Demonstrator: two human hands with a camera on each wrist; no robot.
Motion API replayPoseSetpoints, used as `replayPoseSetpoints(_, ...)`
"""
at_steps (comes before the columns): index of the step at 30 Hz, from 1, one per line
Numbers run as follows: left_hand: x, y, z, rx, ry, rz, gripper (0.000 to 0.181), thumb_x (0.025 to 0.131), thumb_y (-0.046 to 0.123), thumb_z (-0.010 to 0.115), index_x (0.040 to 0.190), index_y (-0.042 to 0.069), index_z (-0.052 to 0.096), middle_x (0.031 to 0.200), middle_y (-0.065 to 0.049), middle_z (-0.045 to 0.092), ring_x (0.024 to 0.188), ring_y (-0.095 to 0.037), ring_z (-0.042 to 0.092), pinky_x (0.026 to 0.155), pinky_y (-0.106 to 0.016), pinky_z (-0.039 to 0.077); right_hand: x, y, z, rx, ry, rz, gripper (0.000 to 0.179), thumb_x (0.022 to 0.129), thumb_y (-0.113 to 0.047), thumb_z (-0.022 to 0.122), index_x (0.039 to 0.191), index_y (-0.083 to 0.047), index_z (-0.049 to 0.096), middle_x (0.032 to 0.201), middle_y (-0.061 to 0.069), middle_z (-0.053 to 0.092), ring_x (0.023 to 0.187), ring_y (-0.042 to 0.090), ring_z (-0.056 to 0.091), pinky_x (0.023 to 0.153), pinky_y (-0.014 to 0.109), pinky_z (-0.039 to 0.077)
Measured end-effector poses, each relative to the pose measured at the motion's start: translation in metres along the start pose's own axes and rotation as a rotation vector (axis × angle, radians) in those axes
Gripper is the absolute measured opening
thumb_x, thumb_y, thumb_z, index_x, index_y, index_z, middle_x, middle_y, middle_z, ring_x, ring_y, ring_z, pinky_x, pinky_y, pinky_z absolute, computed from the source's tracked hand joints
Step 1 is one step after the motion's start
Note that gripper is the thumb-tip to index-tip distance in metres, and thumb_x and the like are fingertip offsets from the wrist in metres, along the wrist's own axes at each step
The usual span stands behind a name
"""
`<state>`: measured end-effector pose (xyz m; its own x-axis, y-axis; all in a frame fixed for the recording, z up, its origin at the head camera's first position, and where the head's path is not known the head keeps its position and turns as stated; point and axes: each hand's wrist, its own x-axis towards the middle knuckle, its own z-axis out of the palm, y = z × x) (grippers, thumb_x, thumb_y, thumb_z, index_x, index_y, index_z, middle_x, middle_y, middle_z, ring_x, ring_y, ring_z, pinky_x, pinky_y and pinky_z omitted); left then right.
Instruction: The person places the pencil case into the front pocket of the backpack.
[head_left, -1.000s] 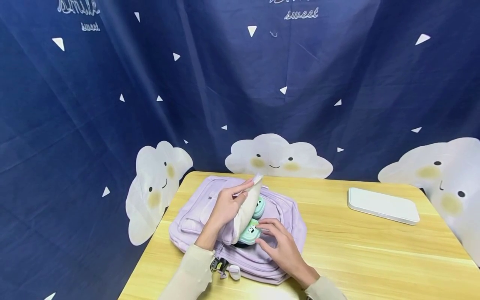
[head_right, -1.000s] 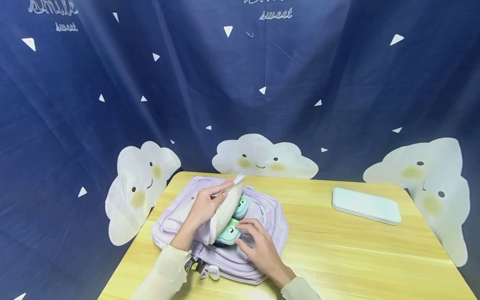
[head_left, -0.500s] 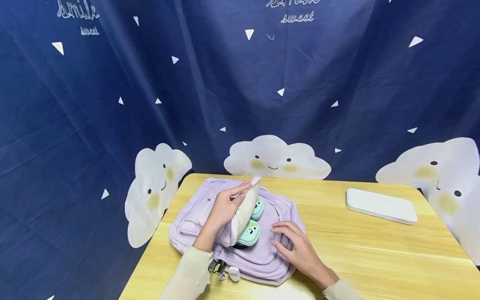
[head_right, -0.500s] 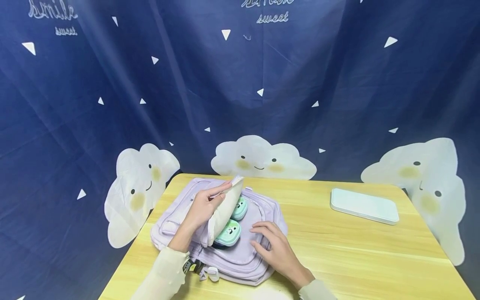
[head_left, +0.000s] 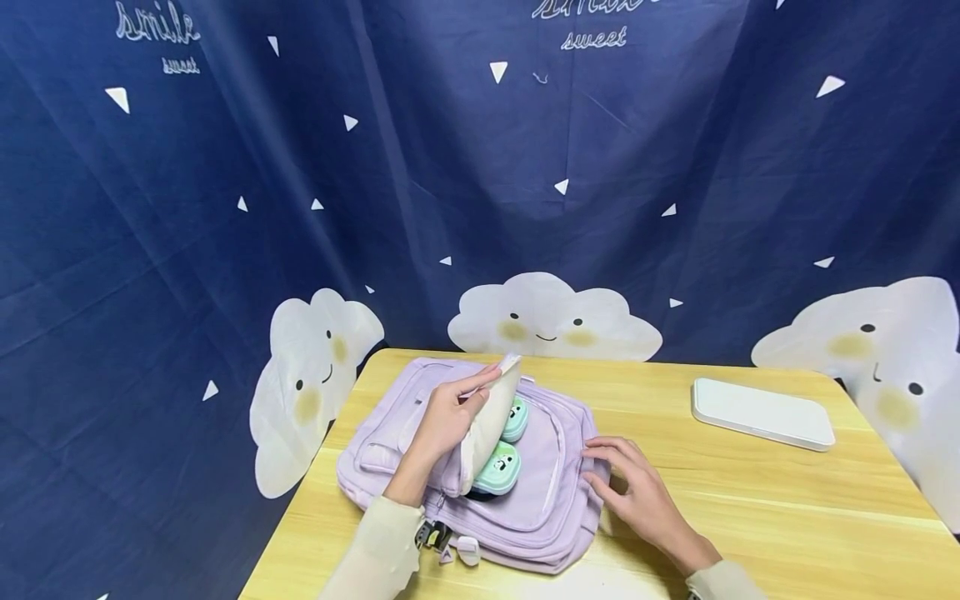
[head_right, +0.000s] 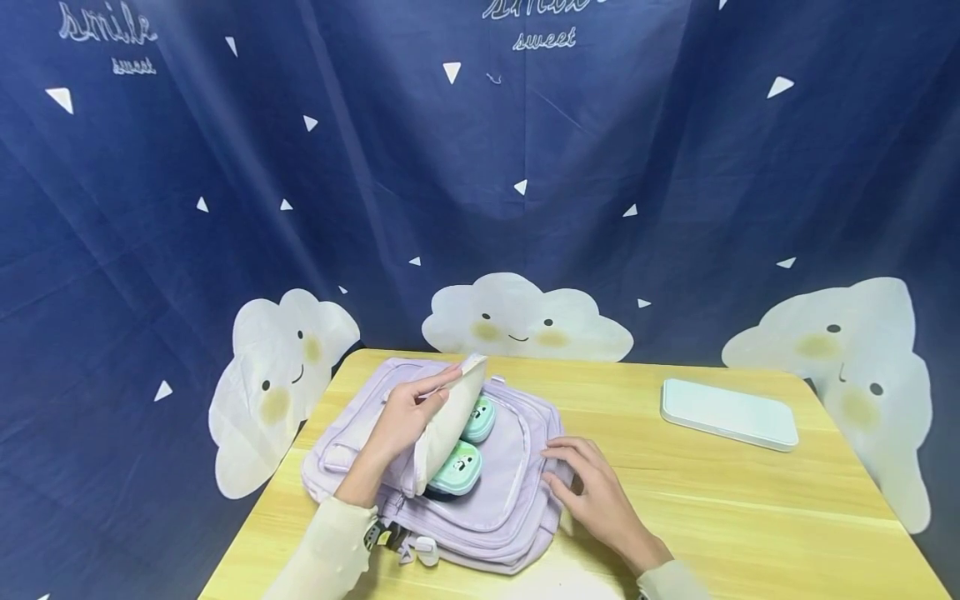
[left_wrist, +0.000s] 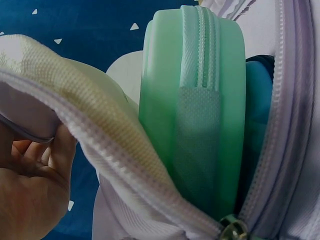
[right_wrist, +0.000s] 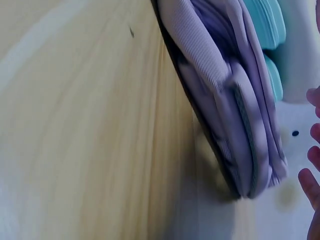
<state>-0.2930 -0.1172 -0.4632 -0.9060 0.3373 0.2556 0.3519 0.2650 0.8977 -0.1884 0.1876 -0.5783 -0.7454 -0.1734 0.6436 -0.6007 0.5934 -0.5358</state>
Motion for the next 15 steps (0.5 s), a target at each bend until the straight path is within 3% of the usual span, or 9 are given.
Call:
replayPoseSetpoints(6,0.000,-0.001,-0.001,0.006,0.000,-0.002,0.038,0.107,0.006,0.064,0.141,0.015,0.075,0.153,0.001,0.066,0.150,-0.020,0.056,0.117,-0.046,0.054,-0.001,0.010,-0.013,-0.042,0.030,-0.022,0.040,0.082,0.005,0.087,0.119,-0.005,0.078,0.129,0.012,0.073,0.124,0.022,0.062,0.121,0.006,0.031)
replayPoseSetpoints(15,0.000,0.000,-0.001,0.001,-0.002,0.002,0.037,0.107,0.006,0.064,0.142,0.015,0.075,0.153,-0.001,0.066,0.151,-0.020,0.055,0.117,-0.047,0.054,-0.006,0.021,-0.028,-0.090,0.037,0.045,0.041,0.083,0.002,0.089,0.121,-0.007,0.078,0.132,0.010,0.073,0.128,0.020,0.059,0.121,0.005,0.028)
